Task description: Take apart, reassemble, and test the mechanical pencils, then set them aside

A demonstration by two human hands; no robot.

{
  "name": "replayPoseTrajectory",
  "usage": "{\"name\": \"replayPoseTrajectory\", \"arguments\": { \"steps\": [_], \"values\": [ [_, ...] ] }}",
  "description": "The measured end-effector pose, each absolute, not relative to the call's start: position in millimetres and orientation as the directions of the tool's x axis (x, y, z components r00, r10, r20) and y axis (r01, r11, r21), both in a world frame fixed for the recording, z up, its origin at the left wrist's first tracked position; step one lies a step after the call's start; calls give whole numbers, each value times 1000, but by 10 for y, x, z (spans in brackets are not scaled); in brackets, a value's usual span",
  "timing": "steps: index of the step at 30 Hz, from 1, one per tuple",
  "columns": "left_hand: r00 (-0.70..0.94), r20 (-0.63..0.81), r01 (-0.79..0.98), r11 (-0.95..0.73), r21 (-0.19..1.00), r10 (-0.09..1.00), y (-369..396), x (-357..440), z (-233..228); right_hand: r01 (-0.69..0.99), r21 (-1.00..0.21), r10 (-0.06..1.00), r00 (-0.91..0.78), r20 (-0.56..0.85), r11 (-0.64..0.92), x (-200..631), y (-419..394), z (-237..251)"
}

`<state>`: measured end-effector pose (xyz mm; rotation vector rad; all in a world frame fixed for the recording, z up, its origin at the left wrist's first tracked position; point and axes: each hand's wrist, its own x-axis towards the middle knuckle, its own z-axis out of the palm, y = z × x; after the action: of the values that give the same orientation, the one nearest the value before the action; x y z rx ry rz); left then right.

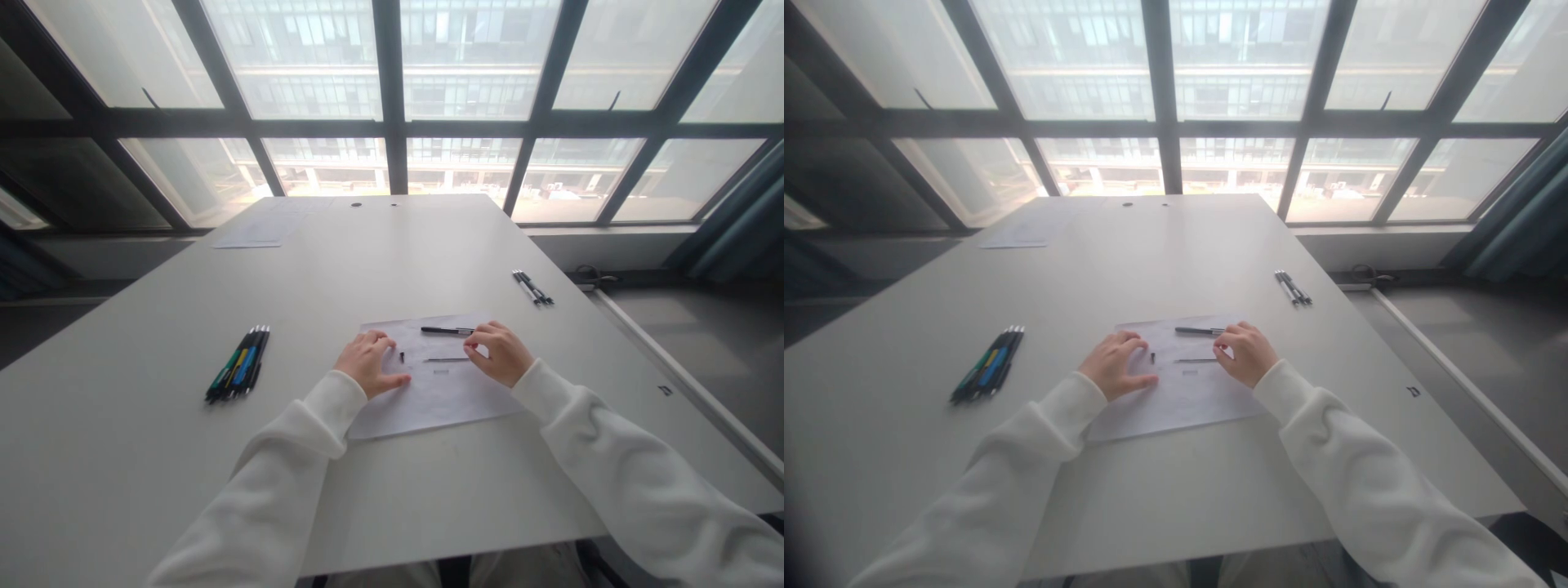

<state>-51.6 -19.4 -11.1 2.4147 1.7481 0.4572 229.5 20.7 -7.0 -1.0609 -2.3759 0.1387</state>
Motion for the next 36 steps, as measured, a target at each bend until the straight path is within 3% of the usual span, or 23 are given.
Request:
{"name": "replayPoseTrajectory", "arguments": {
  "steps": [4,9,16,23,36],
  "values": [
    [281,168,916,-316,246,945,-193,-514,-92,648,-293,707,-592,386,703,2277,206,-108],
    [349,288,879,-418,230,892,-249,-399,-12,620,-297,687,-635,354,726,2221,205,-170],
    [517,240,793,-565,228,822,-331,-220,47,616,-315,692,-636,341,722,2162,198,-177],
    [364,272,889,-419,183,891,-243,-317,-44,629,-319,706,-637,309,708,2136,176,-144],
    [326,236,893,-380,241,915,-193,-416,-104,617,-335,702,-642,308,712,2131,196,-152]
  ]
}}
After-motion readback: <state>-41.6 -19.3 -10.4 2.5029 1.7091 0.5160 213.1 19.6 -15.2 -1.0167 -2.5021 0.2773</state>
